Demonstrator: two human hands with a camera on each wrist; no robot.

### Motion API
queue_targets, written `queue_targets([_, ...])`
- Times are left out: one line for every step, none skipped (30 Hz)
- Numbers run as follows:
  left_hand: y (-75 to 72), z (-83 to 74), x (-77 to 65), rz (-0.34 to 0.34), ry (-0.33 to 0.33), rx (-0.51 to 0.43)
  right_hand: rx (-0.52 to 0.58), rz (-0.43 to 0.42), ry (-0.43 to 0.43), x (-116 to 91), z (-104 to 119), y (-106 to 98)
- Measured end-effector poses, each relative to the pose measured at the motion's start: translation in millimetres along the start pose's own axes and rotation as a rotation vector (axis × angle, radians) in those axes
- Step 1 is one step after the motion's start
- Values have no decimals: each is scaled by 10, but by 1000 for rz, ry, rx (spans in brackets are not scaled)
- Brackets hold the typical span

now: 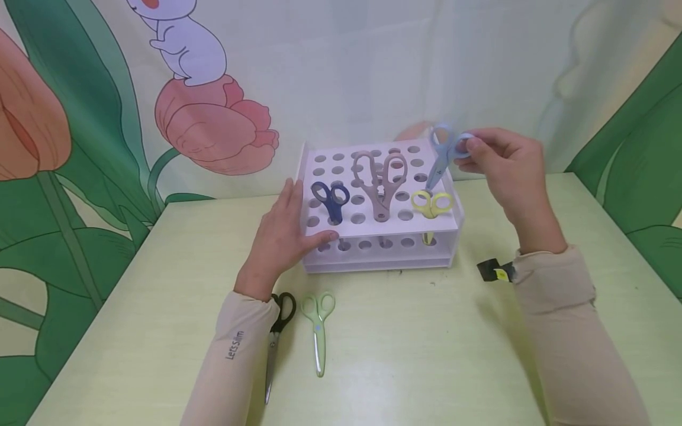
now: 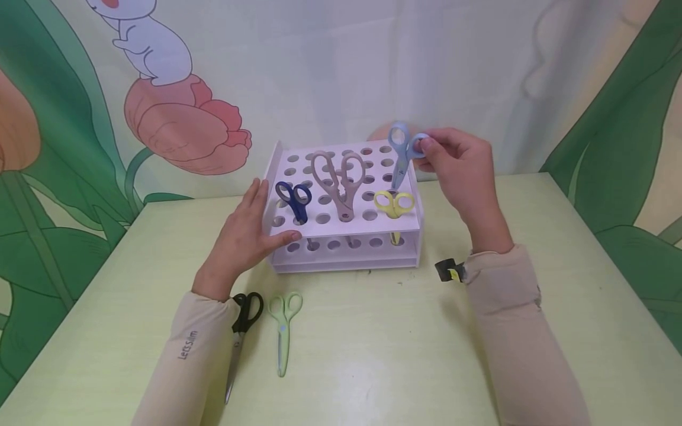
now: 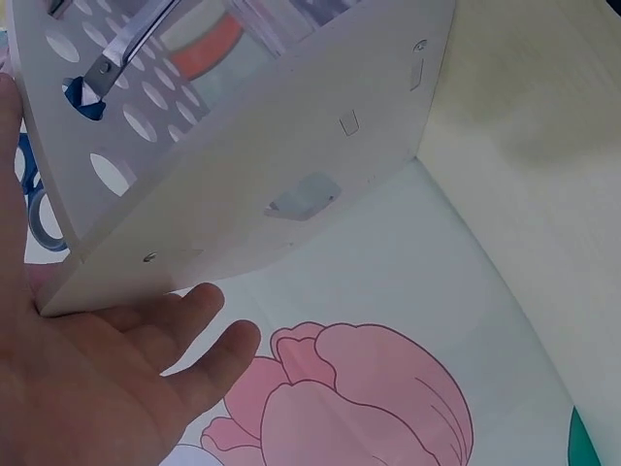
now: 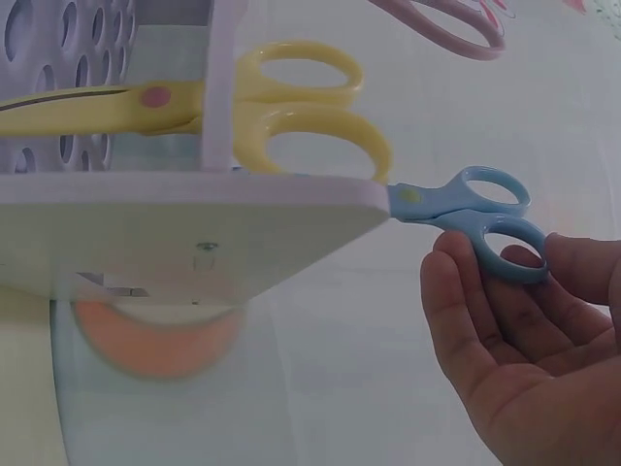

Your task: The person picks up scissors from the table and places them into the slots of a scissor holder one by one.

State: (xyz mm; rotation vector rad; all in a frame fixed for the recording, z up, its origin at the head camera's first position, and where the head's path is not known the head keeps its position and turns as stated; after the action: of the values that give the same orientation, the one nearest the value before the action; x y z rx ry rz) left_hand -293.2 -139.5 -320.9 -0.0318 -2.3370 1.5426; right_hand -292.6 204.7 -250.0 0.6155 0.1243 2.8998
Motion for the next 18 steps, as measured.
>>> queue_targets([3, 5, -1, 6, -7, -4, -10, 4, 2, 1, -10, 6])
queue_targets([6, 12, -2, 10, -12, -7, -16, 7, 5, 3, -20, 11])
queue_targets([9, 17, -3, 15, -17, -11, -25, 10, 7, 5, -31, 15])
queue_targets([12, 22, -4, 20, -23, -16, -32, 12, 10, 8, -43, 19])
queue_targets([13, 28, -5, 23, -29, -22, -38, 15, 11, 12, -54, 24])
queue_targets([16, 33, -6, 28, -35, -28, -43, 17, 14, 15, -67, 26])
queue_targets([19, 38, -8, 33, -42, -35, -49, 20, 16, 18, -78, 29])
queue_targets([21, 42, -10, 36, -47, -41, -55, 22, 20, 21, -90, 31])
queue_targets([24, 45, -12, 41, -52, -46, -66, 25, 23, 23, -101, 34])
queue_targets([26, 46, -14, 45, -56, -48, -74, 28, 28, 23, -113, 36])
queue_targets([28, 46, -15, 48, -58, -49, -85, 31, 32, 24, -122, 38])
queue_targets([29, 44, -16, 51, -58, -49, -94, 34, 37, 23, -131, 41])
queue_targets([30, 41, -17, 53, -59, -50, -107, 38, 41, 22, -139, 44])
queue_targets([30, 39, -18, 54, -59, -50, -118, 41, 46, 21, -147, 47])
queue_targets([30, 37, -18, 54, -58, -49, -130, 43, 52, 21, -155, 50])
queue_targets([30, 35, -19, 55, -58, -49, -146, 45, 58, 20, -164, 54])
queue_targets([30, 35, -19, 55, -58, -49, -162, 48, 63, 20, -173, 58])
queue_targets([31, 35, -18, 54, -59, -51, -176, 50, 68, 19, -181, 61])
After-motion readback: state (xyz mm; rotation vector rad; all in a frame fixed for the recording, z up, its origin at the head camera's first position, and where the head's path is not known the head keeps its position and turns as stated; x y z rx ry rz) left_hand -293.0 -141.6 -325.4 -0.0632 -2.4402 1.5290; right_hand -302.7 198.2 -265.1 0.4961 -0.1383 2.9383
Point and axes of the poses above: each hand's wrist, its own x-axis towards the middle knuckle, its own y-axis out of the palm, z = x × y, the point moved 7 cm from there along x, towards the middle knuckle, and after that the axes turned 4 degrees about -z, right-handed, at the moved point
